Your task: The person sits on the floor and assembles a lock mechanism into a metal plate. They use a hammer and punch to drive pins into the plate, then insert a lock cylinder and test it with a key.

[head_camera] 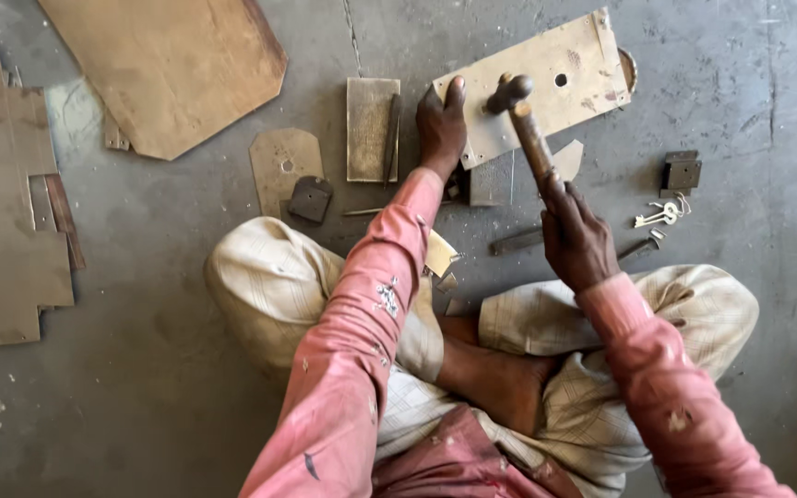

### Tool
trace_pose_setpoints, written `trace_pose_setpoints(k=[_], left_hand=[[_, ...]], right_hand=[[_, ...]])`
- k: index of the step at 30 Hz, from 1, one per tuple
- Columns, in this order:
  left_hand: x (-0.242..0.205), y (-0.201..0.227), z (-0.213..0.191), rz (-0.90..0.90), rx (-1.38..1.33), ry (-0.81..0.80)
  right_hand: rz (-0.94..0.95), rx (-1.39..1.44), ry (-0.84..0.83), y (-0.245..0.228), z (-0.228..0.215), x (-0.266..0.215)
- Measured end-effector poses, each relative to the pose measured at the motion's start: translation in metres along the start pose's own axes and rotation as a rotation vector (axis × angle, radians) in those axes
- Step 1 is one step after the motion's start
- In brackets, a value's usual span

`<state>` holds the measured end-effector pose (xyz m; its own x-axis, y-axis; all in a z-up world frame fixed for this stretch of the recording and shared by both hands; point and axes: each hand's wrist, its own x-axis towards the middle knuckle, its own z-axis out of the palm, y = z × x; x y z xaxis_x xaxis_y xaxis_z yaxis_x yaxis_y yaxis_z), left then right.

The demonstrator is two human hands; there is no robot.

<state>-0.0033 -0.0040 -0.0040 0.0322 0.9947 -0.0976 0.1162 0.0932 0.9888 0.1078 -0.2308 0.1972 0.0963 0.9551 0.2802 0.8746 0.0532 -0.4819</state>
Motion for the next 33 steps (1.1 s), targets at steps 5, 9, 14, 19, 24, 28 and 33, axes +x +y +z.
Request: trace_pose_setpoints(k=[5,9,14,19,24,28,33], left_hand=[[0.016,0.018,-0.001,0.102,0.04,0.015],[-0.014,0.001,-0.011,-0.021,0.052,-0.072],[0.001,0.018,-0.007,0.131,0.041,-0.021],[-0.014,0.017,-0.014,0.019,0.045,-0.082],[0.007,0.021,-0.02,0.08,0.046,0.049],[0.006,0.007,-0.023,0.088,0.089,-0.008],[0.017,0.009,-0.018,0.296,0.144,0.096]], right_hand=[[-0.055,0.031,0.067,-0.001,-0.01,0.018],[0.189,0.011,-0.072,-0.007,-0.002,0.0],[-0.093,0.077,0.008,-0.003,0.003,0.022],[0.016,0.024,-0.068,-0.007,-0.003,0.015],[-0.001,0.01,-0.009,0.003,-0.028,0.003],[-0.086,-0.04,-0.142,0.028,-0.037,-0.018],[-0.228,-0.003,-0.087,0.049,-0.033,-0.009]])
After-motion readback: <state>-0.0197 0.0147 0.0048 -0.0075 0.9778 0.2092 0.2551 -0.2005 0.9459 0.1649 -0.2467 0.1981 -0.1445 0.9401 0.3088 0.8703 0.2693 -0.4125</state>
